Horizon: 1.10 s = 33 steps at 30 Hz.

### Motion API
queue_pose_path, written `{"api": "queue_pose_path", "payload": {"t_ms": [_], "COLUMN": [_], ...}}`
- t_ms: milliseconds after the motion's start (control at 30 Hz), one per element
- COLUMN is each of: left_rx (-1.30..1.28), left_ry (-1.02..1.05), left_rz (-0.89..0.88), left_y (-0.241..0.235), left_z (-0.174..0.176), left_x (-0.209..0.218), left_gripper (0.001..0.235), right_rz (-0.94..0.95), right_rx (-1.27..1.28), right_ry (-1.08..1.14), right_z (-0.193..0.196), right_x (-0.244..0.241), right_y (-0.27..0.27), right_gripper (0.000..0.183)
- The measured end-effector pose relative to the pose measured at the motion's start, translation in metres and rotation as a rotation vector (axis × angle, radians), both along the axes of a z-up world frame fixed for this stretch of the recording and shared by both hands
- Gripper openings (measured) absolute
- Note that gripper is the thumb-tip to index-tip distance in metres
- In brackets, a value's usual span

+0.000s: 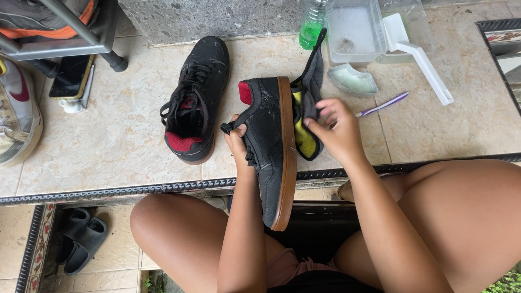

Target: The person scrubs a black sneaker with a toothbrush and wipes it with a cloth. They alternate between brushing the upper and wiping the surface, focusing on the same shoe throughout the clip.

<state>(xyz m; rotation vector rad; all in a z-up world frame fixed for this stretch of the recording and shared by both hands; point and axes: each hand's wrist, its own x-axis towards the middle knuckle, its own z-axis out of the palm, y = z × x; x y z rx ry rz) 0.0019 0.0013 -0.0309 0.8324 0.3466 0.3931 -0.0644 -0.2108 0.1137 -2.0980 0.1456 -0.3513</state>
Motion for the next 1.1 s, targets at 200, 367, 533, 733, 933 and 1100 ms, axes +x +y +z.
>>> {"api": "queue_pose_path", "payload": {"t_ms": [200,367,533,733,933,1100], "left_rx": [-0.04,0.067,0.149,0.094,-0.146,-0.298], "left_ry": [-0.026,-0.357,-0.577,-0.454,-0.268,-0.155], "left_rz": [-0.076,-0.231,-0.316,-0.272,-0.248,-0.276], "left_y": [0.014,0.021,0.031,0.025,0.024,0.022], "left_z": [0.07,0.123,0.134,0.089,0.058,0.09], "left_x": [-0.013,0.014,0.037,0.063,0.07,0.055], "left_gripper": [0.026,0.017,0.017,0.022,0.02,0.011], "right_rz": [0.083,0.276,0.472,0.478,0.262,0.087], "right_rx": [-0.063,0.019,-0.071,0.025,0.334,0.093], "right_ry": [0.067,-0.25,-0.44,-0.507,-0.493,-0.164], "right_z": [-0.024,0.029,0.025,0.012,-0.003,0.017], "right_x": [0.004,-0.011,-0.017,-0.018,0.002,-0.002], "right_y": [-0.004,0.022,0.05,0.043,0.004,0.006], "right_gripper": [0.018,0.046,0.049,0.045,0.036,0.025]}}
